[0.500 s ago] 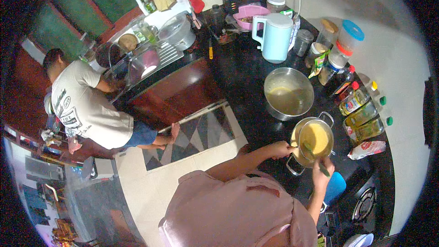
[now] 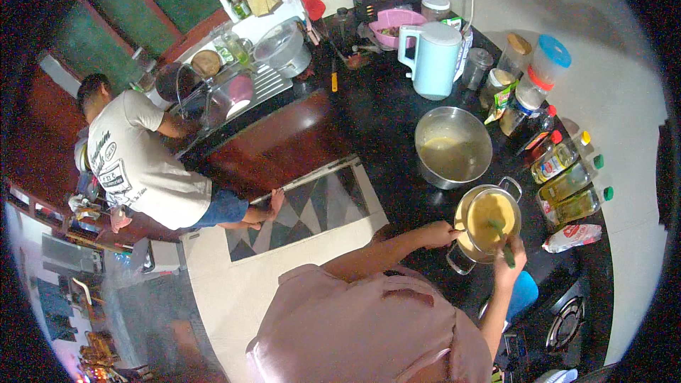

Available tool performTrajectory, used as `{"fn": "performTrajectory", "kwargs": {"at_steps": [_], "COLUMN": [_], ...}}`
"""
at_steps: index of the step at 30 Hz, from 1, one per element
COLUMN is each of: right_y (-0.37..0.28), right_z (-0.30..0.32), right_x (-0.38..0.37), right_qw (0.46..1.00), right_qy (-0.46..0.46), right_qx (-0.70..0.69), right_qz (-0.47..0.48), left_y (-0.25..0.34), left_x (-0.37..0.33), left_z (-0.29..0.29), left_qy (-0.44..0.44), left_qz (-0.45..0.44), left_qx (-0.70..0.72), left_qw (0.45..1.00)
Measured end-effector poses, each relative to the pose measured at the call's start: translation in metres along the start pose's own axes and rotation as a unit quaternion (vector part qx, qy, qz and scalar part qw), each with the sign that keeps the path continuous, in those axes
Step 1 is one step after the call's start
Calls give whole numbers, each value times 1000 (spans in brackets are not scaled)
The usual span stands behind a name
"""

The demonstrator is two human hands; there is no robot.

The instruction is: The person stirs a yellow liquid in a pot with a green spatula and uses a ladle to transfer small amounts of liquid between two pots.

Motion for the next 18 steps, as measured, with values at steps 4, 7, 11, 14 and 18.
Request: {"fn": "performTrajectory", "kwargs": {"at_steps": [4, 7, 11, 14, 18], "right_y": [14, 7, 38, 44, 55], "right_z": [12, 15, 9, 6, -2], "right_x": [2, 2, 13, 23, 34], "right_qw": [991, 994, 989, 993, 981], "right_qy": [-48, -13, 8, 21, -37], "right_qx": [102, 42, 49, 116, 108], "right_qz": [-78, -98, -137, -32, -155], "left_y": [15, 41, 31, 25, 22], "left_x": [13, 26, 14, 13, 16], "left_z": [7, 21, 14, 8, 10], "left_qy": [48, -3, 15, 0, 38], "left_qz": [-36, 29, 0, 47, 15], "left_qx": [2, -32, -47, -60, -54], "left_qw": [998, 999, 999, 997, 998]}}
Point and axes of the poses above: each hand's wrist, its own x-axis away from the middle knuckle, its own z-axis out of the back of the hand, y = z × x, the point moved 2 cm from there along -x, towards the middle knuckle, and after that the axes turned 10 degrees about y, right-handed, at the moved point
